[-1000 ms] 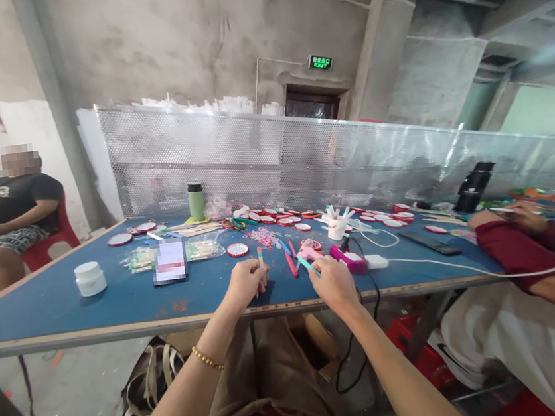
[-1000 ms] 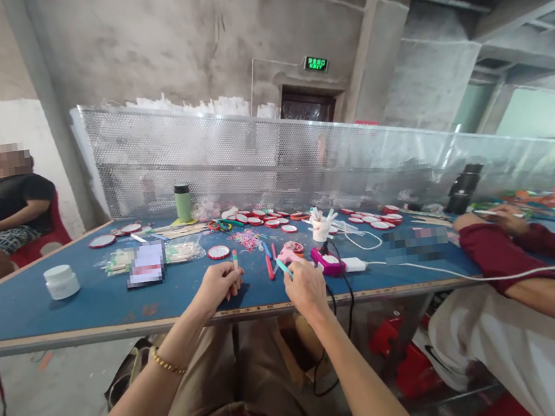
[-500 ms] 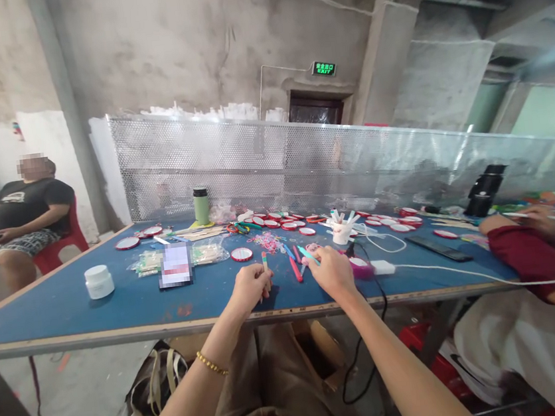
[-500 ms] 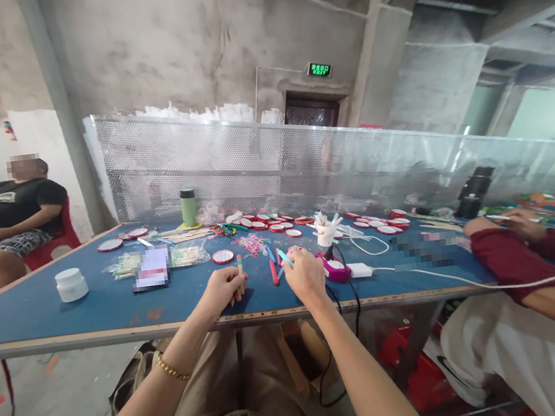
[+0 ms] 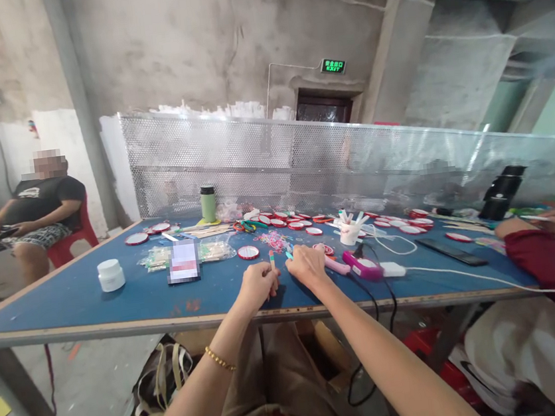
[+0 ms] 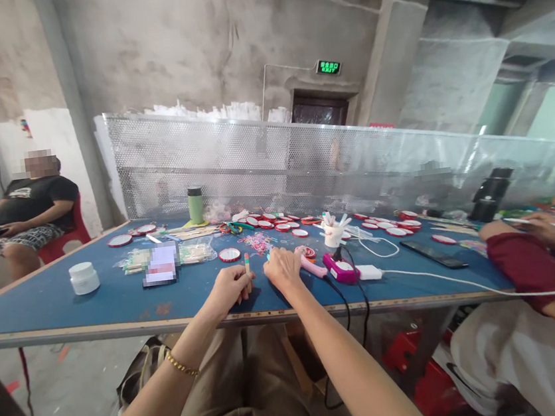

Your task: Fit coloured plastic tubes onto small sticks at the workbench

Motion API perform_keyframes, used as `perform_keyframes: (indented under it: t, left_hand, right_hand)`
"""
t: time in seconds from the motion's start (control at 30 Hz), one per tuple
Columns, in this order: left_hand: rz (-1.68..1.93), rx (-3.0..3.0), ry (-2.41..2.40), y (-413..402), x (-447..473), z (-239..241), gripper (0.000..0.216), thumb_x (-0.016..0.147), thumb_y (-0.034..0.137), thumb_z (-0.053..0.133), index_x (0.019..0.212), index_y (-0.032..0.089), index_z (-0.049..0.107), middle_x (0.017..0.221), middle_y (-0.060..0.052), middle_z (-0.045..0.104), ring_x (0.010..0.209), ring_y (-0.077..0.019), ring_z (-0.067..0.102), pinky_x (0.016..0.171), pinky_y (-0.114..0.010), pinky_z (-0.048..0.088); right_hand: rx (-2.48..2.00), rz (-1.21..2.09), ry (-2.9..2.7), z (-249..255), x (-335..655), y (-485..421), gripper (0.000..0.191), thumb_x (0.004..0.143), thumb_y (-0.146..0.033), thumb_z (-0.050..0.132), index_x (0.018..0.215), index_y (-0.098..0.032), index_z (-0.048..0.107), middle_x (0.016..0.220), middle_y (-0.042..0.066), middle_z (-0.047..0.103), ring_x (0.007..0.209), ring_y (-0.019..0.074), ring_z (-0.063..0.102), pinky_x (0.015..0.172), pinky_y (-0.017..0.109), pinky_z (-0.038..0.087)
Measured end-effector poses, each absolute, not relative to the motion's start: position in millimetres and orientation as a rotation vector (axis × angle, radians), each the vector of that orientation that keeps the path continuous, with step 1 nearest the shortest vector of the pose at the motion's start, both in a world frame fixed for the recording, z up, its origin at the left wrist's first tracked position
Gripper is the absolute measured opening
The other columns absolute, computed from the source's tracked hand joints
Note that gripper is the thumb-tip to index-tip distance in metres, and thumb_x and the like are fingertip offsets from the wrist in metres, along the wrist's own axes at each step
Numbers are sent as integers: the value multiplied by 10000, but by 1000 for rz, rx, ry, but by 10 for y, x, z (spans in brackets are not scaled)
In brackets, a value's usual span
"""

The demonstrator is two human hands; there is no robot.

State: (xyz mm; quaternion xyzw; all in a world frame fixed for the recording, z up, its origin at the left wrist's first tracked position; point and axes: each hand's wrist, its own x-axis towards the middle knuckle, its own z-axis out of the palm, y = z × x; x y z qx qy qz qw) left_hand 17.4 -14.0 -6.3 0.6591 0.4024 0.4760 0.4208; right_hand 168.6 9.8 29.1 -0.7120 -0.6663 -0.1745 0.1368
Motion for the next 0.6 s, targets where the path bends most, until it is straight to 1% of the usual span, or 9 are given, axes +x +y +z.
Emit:
perform_keyframes:
  t: [0.07,0.13,0.17,0.23,0.33,0.4,0.5,0.6]
  left_hand:
    - [1187,1653,1017,-135,171,-68,204,853,235,528,677,151,586,523,13,586,392,-75,492,371,-163,345]
    - [1184,1651,1030,-131,169,-72,194,853,233,529,693,149,597,528,13,591,390,-75,496,372,-165,348]
    - [1182,1652,1032,-130,168,-73,190,851,234,530,697,148,601,531,14,592,391,-76,499,371,-166,348]
    - [1186,1650,1022,-130,169,-73,186,846,233,530,698,148,604,540,15,592,396,-77,505,369,-170,345]
    - [1198,1632,998,-139,173,-68,171,833,216,522,700,147,606,551,19,586,403,-77,507,363,-171,336]
    - [1208,1620,984,-143,176,-67,160,827,206,515,712,147,609,557,22,582,410,-77,510,363,-169,336]
    - [1209,1619,976,-136,176,-75,150,822,185,503,722,146,608,551,24,574,416,-78,512,365,-164,339]
    - [1202,1630,986,-123,170,-85,143,822,176,504,741,142,617,553,25,578,416,-73,514,368,-155,337]
  right_hand:
    - [-2055,-521,-1917,287,1715,95,338,964,-358,498,1010,-112,725,1046,186,756,1021,302,699,1069,496,273]
    - [-2051,-551,-1855,297,1783,66,418,999,-434,452,1020,-117,724,1027,191,758,1017,301,702,1019,454,340]
    - [-2054,-569,-1810,310,1829,43,431,1017,-433,418,1027,-125,719,1011,184,759,1005,293,706,966,420,382]
    - [-2067,-568,-1767,342,1924,-10,367,1021,-378,420,1010,-158,713,996,153,763,974,265,715,860,351,428]
    - [-2053,-515,-1874,372,2009,-75,261,980,-357,509,972,-186,706,1003,116,765,978,249,710,785,307,439]
    - [-2027,-522,-1958,360,2007,-88,233,966,-329,525,1011,-176,694,1025,117,762,978,248,710,771,302,440]
    - [-2012,-535,-2033,307,1962,-60,237,964,-253,497,1079,-144,672,1028,129,759,980,252,713,773,304,440]
    - [-2046,-496,-2043,243,1931,-14,257,979,-219,460,1124,-132,654,1044,137,751,1004,256,710,776,301,439]
